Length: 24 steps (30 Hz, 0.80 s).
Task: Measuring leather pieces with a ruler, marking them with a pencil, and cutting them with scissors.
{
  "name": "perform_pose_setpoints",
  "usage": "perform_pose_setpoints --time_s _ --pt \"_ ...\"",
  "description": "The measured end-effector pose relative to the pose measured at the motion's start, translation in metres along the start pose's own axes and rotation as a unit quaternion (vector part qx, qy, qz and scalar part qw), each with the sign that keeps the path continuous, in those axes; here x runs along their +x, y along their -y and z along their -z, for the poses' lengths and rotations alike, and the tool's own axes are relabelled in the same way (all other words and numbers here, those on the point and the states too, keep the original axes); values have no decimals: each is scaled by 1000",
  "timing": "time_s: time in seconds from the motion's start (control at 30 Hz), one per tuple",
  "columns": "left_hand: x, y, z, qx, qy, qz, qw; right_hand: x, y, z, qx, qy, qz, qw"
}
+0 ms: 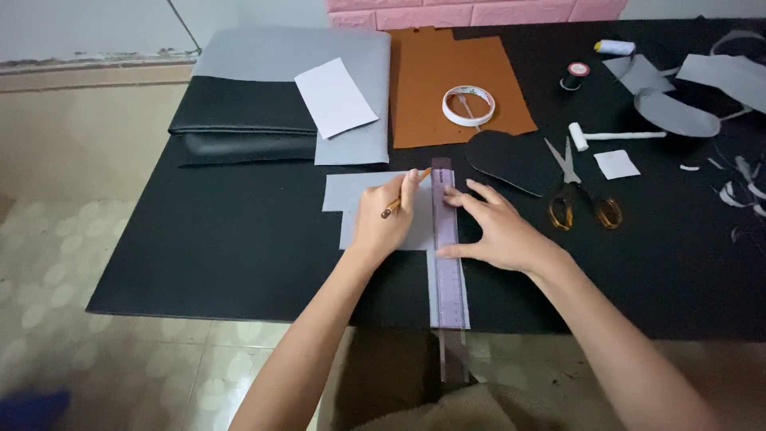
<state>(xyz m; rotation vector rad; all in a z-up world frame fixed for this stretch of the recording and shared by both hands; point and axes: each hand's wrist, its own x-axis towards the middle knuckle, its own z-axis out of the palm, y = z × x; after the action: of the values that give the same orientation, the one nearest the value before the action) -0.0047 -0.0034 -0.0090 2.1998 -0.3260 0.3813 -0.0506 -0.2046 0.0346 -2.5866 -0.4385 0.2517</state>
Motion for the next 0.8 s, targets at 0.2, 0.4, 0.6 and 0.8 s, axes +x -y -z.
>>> perform_pose_setpoints --time_s 0.2,0.4,0.6,0.8 --pt "-8 7 2 19 3 -8 1000 0 -1 0 -2 4 3 1000" --pt "-54 -19 44 12 41 -41 998 2 -14 -9 -3 -11 23 1000" --pt "-108 -38 79 -55 85 -25 995 2 -6 -9 -15 -22 36 999" --pt "-136 -55 108 -43 208 -21 977 2 9 -4 50 61 -126 989"
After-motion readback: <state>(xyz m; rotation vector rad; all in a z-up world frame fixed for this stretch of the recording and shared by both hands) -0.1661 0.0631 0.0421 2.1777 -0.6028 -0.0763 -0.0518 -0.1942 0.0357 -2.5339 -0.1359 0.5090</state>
